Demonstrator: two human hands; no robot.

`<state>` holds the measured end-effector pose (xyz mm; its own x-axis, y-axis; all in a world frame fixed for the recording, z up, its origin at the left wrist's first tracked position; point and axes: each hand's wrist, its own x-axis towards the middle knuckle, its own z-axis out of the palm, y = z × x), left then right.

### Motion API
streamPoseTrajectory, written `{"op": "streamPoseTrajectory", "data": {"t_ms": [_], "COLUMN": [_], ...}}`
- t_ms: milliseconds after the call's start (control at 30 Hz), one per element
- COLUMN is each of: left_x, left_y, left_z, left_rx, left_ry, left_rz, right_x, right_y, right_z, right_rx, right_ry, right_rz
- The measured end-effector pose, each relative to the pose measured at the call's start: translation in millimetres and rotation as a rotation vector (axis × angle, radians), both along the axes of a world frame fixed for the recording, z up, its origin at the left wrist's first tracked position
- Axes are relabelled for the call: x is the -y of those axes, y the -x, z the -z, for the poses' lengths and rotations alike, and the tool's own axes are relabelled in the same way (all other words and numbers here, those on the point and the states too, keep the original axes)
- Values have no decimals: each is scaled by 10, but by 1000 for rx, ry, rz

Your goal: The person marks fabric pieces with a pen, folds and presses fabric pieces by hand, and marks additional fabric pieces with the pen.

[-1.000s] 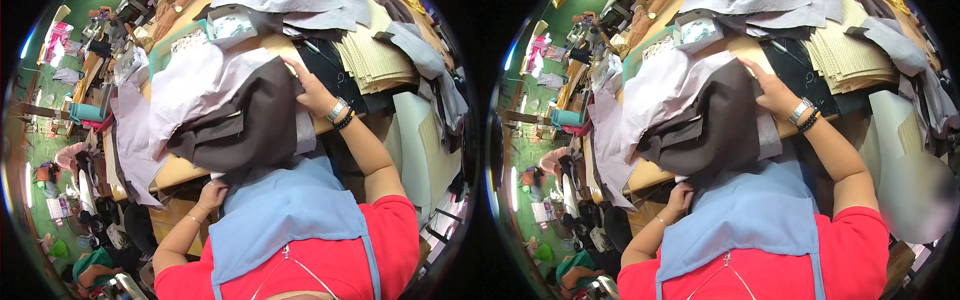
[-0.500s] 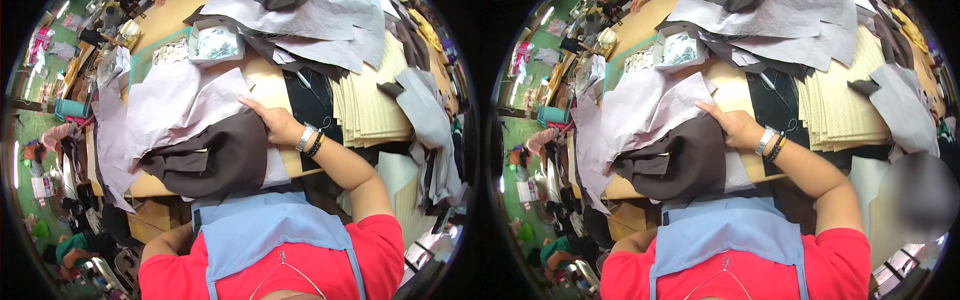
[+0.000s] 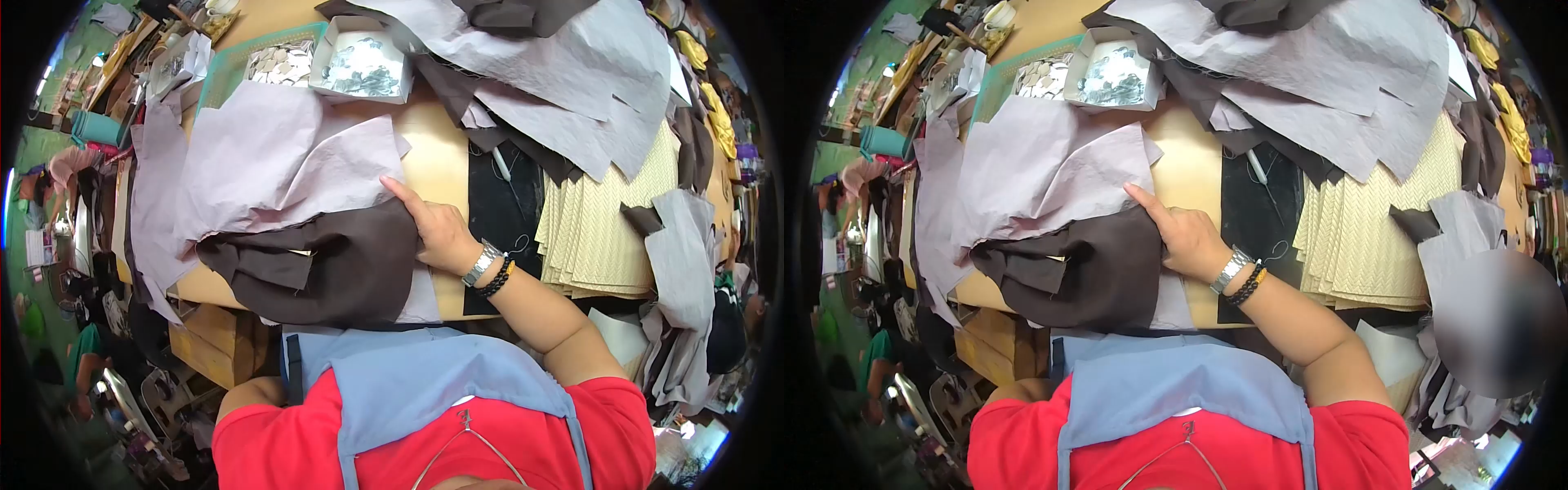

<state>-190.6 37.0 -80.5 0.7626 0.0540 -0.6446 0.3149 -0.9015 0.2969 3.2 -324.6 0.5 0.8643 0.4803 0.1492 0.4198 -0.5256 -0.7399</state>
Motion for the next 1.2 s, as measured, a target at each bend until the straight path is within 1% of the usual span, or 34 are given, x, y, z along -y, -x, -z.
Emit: {"op": "streamPoseTrajectory", "data": {"t_ms": [133,433,533,633,733,833,1033,1133,1200], "left_x": [44,151,196,257,305,328,338,335,335], "left_y": [-22,-34,-31,-67,-93,-80,-78,-54,-58], "left_z": [3,-17,-16,-37,-47,-106,-142,-165,-165], "left_rx": [-1,-21,-31,-32,-31,-32,-22,-20,-20], "left_ry": [-2,-4,-1,1,8,8,18,20,22], "left_rz": [11,23,19,26,36,45,62,57,60], "right_x": [-3,10,-3,25,18,39,12,15,21], "right_y": [5,0,-15,-20,-44,-39,-27,-36,-26], "right_z": [-10,64,32,-35,24,-21,-19,-47,-69], "right_rx": [-31,47,73,14,55,-35,22,-20,-10], "right_ry": [20,4,-60,-6,-61,0,-33,25,18], "right_rz": [-2,-16,-36,-68,-105,-114,-69,-84,-77]}}
